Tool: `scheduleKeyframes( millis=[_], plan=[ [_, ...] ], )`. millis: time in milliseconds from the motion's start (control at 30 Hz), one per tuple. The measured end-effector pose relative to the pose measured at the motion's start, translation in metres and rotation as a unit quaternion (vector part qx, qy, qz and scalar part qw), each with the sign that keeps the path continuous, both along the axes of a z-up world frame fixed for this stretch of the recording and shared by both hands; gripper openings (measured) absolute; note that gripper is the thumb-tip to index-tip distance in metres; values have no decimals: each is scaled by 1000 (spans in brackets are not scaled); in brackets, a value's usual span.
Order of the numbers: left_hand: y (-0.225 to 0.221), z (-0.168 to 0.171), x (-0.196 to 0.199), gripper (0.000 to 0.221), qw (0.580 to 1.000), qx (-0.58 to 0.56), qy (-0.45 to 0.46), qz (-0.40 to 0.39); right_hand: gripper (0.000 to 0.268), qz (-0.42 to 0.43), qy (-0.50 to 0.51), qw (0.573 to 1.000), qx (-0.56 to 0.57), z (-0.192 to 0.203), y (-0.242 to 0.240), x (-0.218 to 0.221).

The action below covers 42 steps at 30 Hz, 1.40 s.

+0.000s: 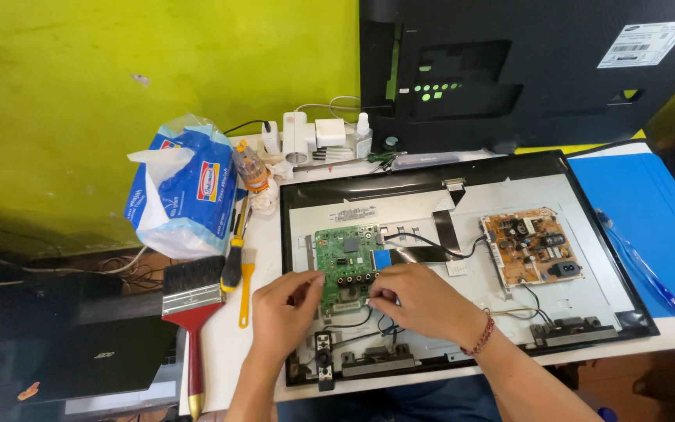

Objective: Repairing the internal components of a television by connecting ribbon cables and securing circuit boards

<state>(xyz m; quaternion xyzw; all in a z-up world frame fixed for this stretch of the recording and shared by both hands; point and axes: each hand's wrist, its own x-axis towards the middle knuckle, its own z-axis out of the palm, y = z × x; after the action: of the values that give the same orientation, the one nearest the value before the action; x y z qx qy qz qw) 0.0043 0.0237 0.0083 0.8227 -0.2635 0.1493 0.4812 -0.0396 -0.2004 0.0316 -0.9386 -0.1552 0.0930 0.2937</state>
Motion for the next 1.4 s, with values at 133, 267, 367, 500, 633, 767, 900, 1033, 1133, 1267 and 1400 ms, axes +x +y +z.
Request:
scheduleKeyframes(
  millis=[133,267,367,500,633,767,900,1033,1133,1267,1400],
  plan=[
    [10,-18,7,7,996,-18,-8,92,15,-2,-12,1000,16,5,1,-1],
    [14,-23,7,24,986,-55,78,135,20,-33,14,999,22,0,2,-1],
    [16,-23,4,29,977,-77,135,144,18,-37,-46,998,26,-13,2,-2],
    [16,-23,2,30,975,-67,158,140,17,-57,-66,996,21,-15,5,-7],
    [13,-27,4,26,980,-59,126,141,17,-73,-85,993,33,-18,6,-9],
    [10,-25,4,25,987,-22,88,135,15,-88,-68,992,65,-12,6,-10],
    [10,-27,5,22,985,-3,100,142,17,-105,-43,980,162,-2,1,-9],
    [11,-28,6,24,986,9,88,144,26,-99,-154,970,161,-6,-26,-3],
    [10,-26,5,24,986,15,77,147,19,-172,-225,954,99,1,-47,1],
    [7,-12,4,21,993,-4,35,110,63,-140,-201,954,-174,6,-65,2],
    [-5,14,3,14,999,16,-33,23,72,-78,-60,950,-297,-15,-75,3]
  ],
)
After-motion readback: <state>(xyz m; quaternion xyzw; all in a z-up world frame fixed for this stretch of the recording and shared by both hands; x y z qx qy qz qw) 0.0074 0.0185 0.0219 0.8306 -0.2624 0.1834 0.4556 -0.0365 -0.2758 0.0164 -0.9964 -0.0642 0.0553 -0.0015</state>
